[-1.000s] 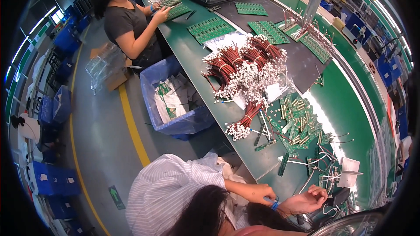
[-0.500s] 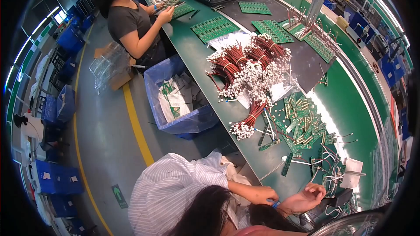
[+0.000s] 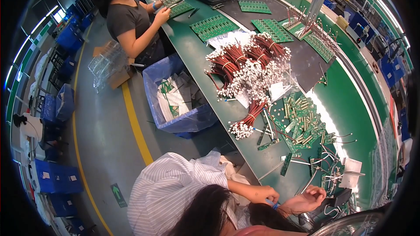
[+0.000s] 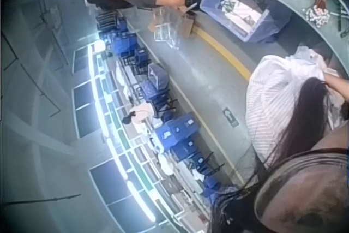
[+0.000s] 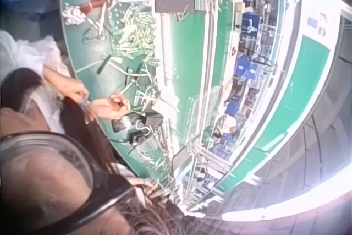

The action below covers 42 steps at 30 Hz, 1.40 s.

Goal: The person attaches wires and connectors to printed circuit boards by hand at an assembly line.

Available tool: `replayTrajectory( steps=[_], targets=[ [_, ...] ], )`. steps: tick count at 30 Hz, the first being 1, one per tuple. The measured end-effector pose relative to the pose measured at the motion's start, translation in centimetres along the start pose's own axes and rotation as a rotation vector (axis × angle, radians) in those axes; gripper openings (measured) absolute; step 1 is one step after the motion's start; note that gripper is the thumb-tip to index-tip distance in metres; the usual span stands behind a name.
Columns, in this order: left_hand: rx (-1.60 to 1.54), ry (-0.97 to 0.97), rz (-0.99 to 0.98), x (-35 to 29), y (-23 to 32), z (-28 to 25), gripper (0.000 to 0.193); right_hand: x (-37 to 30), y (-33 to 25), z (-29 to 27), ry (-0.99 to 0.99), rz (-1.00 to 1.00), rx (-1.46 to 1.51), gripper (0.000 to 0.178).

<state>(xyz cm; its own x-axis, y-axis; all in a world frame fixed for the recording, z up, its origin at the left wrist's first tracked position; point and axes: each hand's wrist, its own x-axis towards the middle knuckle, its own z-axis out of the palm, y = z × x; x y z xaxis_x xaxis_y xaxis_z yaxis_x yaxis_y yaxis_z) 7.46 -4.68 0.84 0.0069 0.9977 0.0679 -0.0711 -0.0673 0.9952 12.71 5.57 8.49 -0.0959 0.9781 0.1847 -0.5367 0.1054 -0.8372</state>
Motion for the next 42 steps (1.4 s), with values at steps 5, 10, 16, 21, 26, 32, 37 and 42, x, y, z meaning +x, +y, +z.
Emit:
replayTrajectory(
  steps=[5,10,16,21,26,32,37,42],
  targets=[
    [-0.218,-0.059,-0.072,0.1,-0.9,0.4,0.022,0.2,-0.3,0.0,-0.019,-0.009,0.0,0.02],
    [-0.541,-0.073,-0.099,0.0,-1.9,0.9,0.026,0.2,-0.4,-0.1,0.006,-0.02,0.021,0.022],
    [-0.619,-0.078,-0.094,-0.1,-1.1,1.1,0.025,0.7,-1.0,-0.6,0.006,-0.037,0.025,0.022],
    [-0.441,-0.1,0.006,0.0,-1.9,0.5,0.024,0.2,-0.7,-0.4,-0.002,-0.011,0.013,0.021],
    [-0.291,-0.195,-0.065,-1.5,3.0,-4.2,0.023,0.1,-0.7,-0.4,-0.043,0.012,-0.02,0.019],
    [-0.181,0.739,-0.024,-9.8,8.4,-13.9,0.025,-0.1,0.2,-0.9,-0.092,0.057,-0.118,0.019],
    [-0.492,1.628,0.707,-19.1,6.1,-21.8,0.015,-0.7,0.9,-1.1,-0.123,0.149,-0.161,0.019],
    [-0.558,1.705,0.785,-22.7,8.8,-26.6,0.021,-1.0,1.2,-0.9,-0.196,0.158,-0.192,0.02]
  ],
)
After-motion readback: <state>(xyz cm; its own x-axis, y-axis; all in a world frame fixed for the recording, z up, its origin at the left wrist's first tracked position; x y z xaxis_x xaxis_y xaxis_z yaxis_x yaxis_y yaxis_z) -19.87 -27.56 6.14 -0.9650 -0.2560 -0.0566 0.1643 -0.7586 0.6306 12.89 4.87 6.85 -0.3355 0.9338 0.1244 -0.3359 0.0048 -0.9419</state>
